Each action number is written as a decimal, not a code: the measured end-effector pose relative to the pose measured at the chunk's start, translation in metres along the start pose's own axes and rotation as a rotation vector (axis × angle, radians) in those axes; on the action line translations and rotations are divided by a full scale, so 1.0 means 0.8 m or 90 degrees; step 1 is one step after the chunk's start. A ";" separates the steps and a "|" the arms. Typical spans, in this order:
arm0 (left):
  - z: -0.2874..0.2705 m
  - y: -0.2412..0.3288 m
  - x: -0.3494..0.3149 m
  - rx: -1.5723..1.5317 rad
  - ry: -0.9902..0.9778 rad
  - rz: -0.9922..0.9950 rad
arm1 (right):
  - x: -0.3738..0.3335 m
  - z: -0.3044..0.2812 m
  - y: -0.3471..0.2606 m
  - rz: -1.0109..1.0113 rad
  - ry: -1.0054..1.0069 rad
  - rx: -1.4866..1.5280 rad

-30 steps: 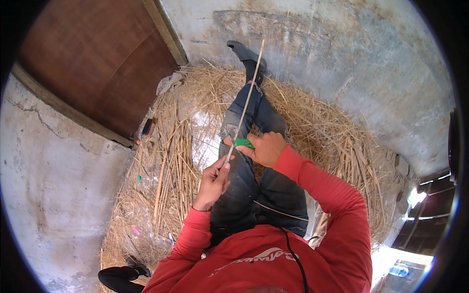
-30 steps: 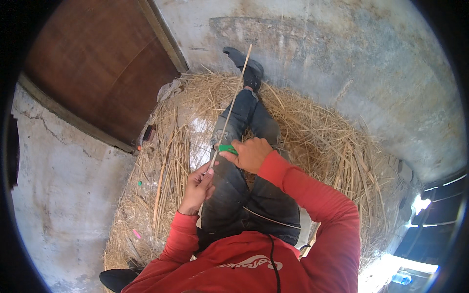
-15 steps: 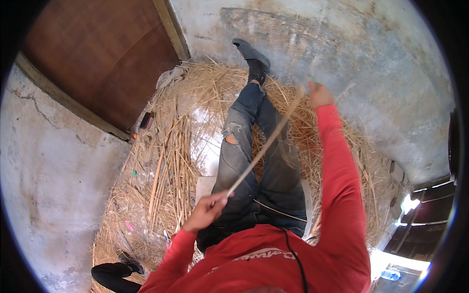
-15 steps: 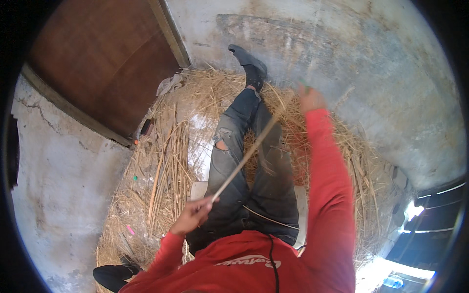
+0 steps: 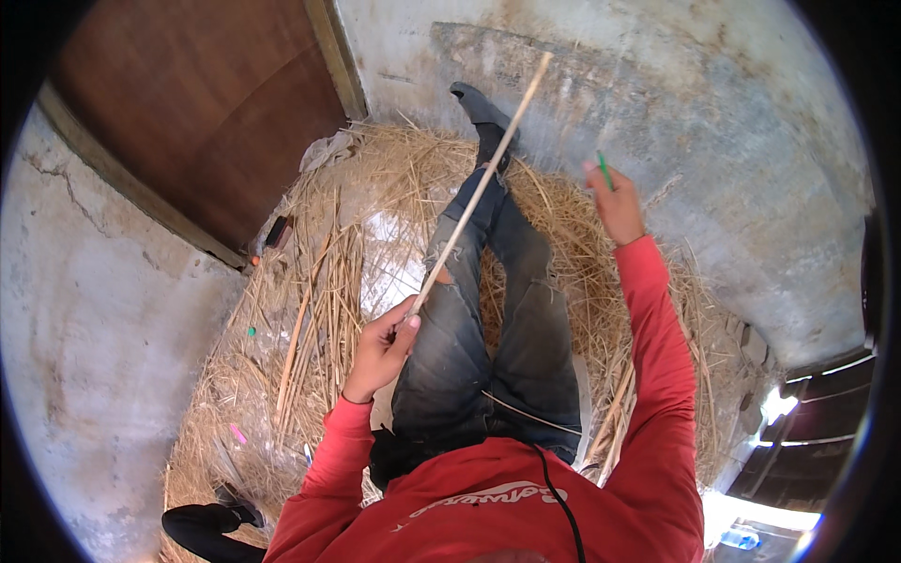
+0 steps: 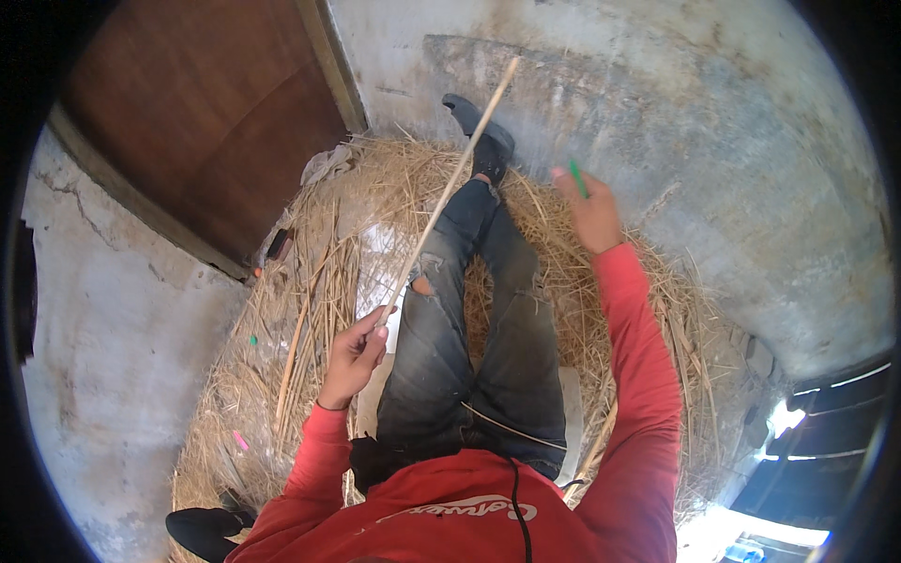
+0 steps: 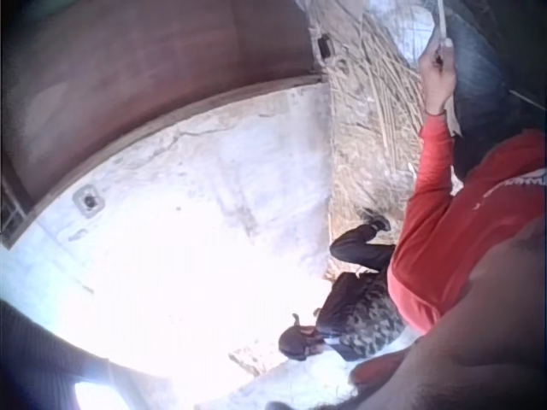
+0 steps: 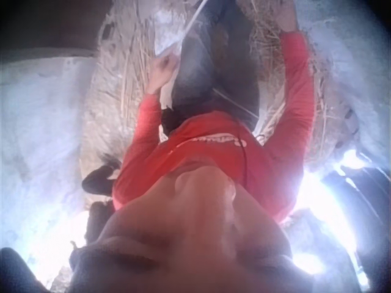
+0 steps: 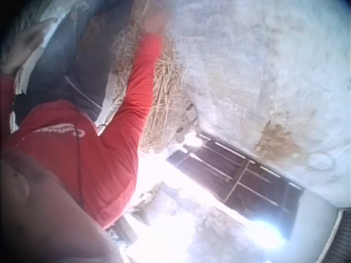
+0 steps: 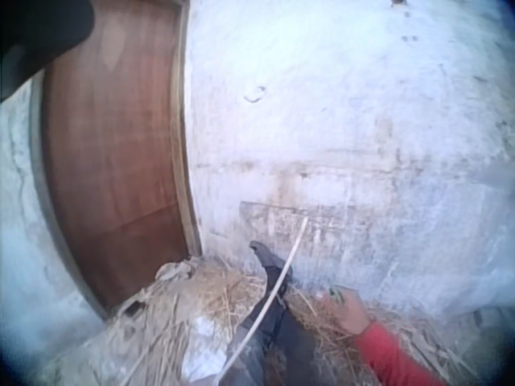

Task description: The person shaves and shapes a thin bamboo stick using a small hand blade and a machete, removing outer layers and smoothing the surface while sitting on a straw-covered floor.

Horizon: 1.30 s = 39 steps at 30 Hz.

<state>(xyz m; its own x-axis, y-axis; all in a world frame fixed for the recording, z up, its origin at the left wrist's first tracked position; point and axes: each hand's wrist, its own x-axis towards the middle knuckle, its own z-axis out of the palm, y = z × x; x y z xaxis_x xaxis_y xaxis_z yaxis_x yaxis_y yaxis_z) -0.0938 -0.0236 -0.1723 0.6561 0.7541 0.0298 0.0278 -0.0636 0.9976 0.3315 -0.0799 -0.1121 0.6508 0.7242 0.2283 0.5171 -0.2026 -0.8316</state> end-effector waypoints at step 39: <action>0.037 0.037 0.044 0.261 0.088 0.088 | -0.149 0.131 -0.080 -0.319 -0.185 -0.320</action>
<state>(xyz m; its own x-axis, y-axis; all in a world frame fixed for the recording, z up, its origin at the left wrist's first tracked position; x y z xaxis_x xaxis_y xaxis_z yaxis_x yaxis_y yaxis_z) -0.0474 -0.0185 -0.1434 0.5686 0.7988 0.1965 0.2619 -0.4022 0.8773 0.1619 -0.0841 -0.1391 0.1361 0.9387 0.3168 0.9476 -0.0301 -0.3180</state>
